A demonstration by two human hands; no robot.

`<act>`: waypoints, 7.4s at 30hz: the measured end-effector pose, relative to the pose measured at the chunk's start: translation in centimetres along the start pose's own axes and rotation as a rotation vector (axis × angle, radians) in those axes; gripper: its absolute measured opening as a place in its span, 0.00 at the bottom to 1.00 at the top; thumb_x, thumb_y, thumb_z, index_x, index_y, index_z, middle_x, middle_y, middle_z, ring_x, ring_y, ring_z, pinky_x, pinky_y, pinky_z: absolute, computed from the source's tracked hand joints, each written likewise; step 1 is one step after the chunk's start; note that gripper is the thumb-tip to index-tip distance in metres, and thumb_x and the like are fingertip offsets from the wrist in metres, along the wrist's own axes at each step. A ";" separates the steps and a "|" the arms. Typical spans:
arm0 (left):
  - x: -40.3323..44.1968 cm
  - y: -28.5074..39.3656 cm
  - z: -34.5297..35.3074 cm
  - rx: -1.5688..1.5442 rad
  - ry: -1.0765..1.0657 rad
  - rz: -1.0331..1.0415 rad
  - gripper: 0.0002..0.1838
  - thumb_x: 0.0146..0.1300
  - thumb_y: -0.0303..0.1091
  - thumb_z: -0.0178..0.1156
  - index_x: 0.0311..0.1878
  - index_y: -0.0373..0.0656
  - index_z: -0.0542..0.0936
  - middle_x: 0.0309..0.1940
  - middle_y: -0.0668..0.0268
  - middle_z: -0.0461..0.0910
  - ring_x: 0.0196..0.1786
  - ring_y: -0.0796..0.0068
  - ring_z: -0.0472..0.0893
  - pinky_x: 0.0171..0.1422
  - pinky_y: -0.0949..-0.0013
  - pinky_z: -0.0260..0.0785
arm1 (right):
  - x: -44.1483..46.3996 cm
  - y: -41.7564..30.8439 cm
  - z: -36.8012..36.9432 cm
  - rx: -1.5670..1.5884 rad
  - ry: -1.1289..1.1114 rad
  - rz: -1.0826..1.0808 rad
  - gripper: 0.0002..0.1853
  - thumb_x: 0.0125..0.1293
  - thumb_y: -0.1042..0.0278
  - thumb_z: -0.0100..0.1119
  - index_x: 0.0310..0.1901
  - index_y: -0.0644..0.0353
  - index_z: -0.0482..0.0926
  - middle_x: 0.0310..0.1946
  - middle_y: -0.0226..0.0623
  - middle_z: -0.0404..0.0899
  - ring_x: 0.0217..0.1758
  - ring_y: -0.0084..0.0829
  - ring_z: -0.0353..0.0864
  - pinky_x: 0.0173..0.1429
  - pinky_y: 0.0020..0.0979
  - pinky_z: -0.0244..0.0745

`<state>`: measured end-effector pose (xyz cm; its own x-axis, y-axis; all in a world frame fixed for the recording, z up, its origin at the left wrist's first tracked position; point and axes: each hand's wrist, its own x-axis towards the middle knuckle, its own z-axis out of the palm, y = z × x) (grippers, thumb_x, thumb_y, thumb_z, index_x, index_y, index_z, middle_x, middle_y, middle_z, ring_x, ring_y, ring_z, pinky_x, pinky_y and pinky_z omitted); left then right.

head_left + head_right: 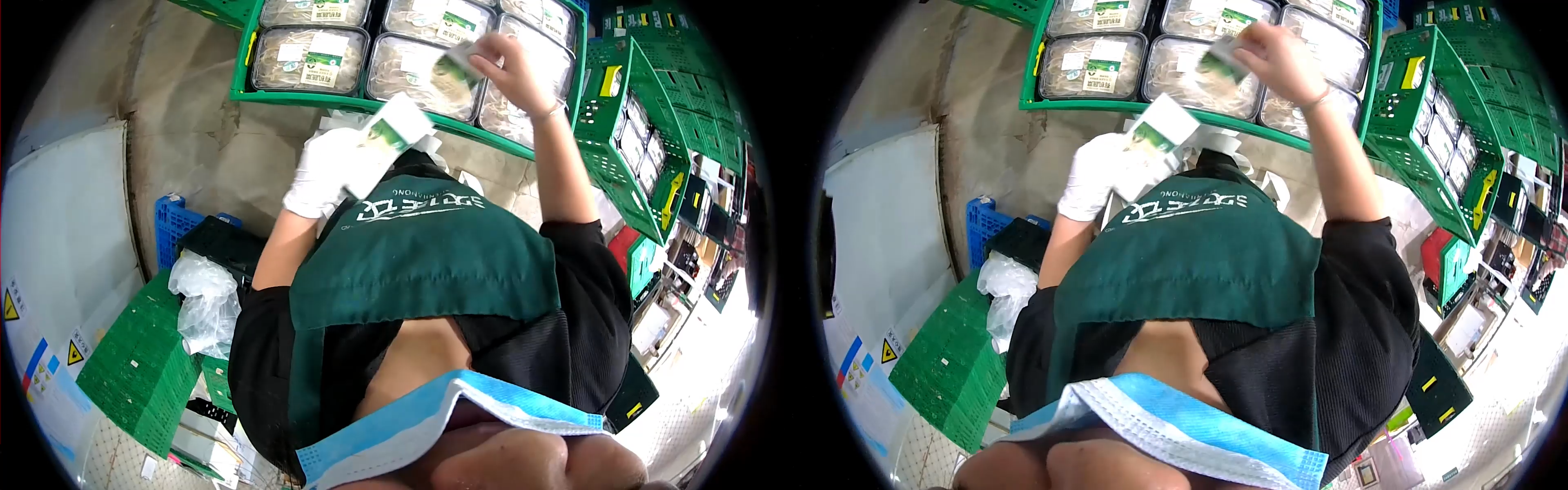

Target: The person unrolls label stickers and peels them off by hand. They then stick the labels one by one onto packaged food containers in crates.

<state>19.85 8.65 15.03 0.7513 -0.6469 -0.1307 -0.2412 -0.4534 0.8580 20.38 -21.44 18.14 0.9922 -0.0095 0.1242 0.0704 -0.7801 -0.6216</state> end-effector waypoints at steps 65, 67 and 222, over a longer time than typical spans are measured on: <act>2.4 9.1 13.0 -0.421 0.248 -0.268 0.17 0.50 0.22 0.57 0.46 0.36 0.72 0.38 0.64 0.75 0.39 0.79 0.74 0.44 0.77 0.66 | -7.6 3.8 -4.4 0.410 -0.384 -0.299 0.09 0.52 0.68 0.56 0.33 0.62 0.74 0.24 0.45 0.74 0.30 0.41 0.74 0.34 0.32 0.69; 3.0 9.9 12.0 -0.580 0.501 -0.095 0.12 0.49 0.21 0.58 0.39 0.36 0.74 0.31 0.67 0.76 0.33 0.81 0.74 0.38 0.76 0.68 | -6.7 0.6 -3.7 0.455 -0.466 -0.186 0.08 0.52 0.69 0.56 0.34 0.61 0.74 0.24 0.46 0.74 0.28 0.43 0.75 0.31 0.33 0.70; 4.0 -2.5 -6.8 -0.833 -0.076 -0.191 0.19 0.54 0.30 0.54 0.49 0.35 0.70 0.43 0.59 0.73 0.45 0.76 0.72 0.51 0.74 0.62 | 10.3 11.6 10.4 -0.739 -0.381 0.512 0.16 0.56 0.65 0.43 0.45 0.62 0.61 0.47 0.51 0.66 0.49 0.45 0.70 0.50 0.39 0.67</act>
<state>27.68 11.39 15.76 0.6830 -0.6578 -0.3175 0.4373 0.0201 0.8991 32.52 -24.04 4.16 0.8609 -0.3548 -0.3647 -0.3317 -0.9349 0.1266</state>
